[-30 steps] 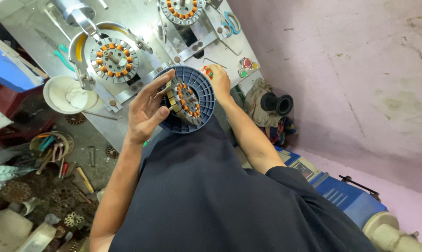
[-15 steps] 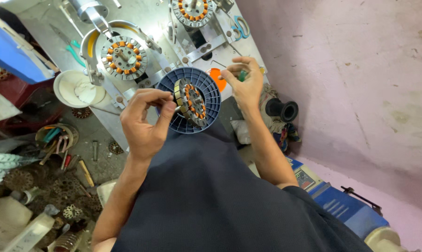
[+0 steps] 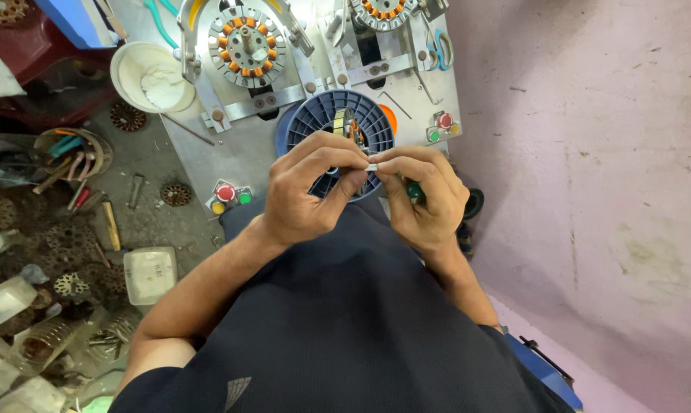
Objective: The person uses a screwdriver to adjust a small metal component on a blue motor stator. They then walk to a nearby container, retrieve small white plastic pieces, and insert them into slots on the stator.
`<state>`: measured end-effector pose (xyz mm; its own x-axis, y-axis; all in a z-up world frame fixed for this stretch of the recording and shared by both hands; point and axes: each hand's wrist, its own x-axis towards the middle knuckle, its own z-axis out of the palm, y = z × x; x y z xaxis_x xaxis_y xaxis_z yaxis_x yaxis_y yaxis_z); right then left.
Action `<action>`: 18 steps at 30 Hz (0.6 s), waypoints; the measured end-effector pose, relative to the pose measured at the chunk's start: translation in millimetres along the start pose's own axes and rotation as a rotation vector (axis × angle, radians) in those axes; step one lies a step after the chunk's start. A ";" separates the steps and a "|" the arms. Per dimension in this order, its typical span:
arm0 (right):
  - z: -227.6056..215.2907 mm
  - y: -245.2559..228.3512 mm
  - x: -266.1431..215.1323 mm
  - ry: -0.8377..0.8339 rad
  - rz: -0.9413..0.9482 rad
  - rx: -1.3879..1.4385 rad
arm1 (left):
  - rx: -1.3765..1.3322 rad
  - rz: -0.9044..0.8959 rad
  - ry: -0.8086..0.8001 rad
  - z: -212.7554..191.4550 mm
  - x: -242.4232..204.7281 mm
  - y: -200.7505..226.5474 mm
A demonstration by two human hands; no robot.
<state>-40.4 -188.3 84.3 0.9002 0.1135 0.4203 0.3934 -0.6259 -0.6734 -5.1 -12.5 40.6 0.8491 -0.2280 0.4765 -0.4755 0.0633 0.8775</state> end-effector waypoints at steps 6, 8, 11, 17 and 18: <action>5.7 4.0 2.8 -0.100 0.027 0.071 | 0.034 0.032 -0.042 -6.7 -6.3 -8.4; 11.1 4.3 3.6 -0.136 0.083 0.142 | 0.029 0.067 -0.048 -6.5 -8.3 -11.3; 18.4 4.7 1.4 -0.180 0.163 0.206 | 0.029 0.058 -0.089 -5.1 -13.8 -17.5; 16.2 12.3 -5.1 -0.150 0.239 0.150 | -0.010 -0.034 -0.026 -4.6 -24.1 -45.3; 17.1 13.7 -5.8 -0.131 0.254 0.157 | -0.068 -0.033 0.001 -6.3 -21.8 -54.6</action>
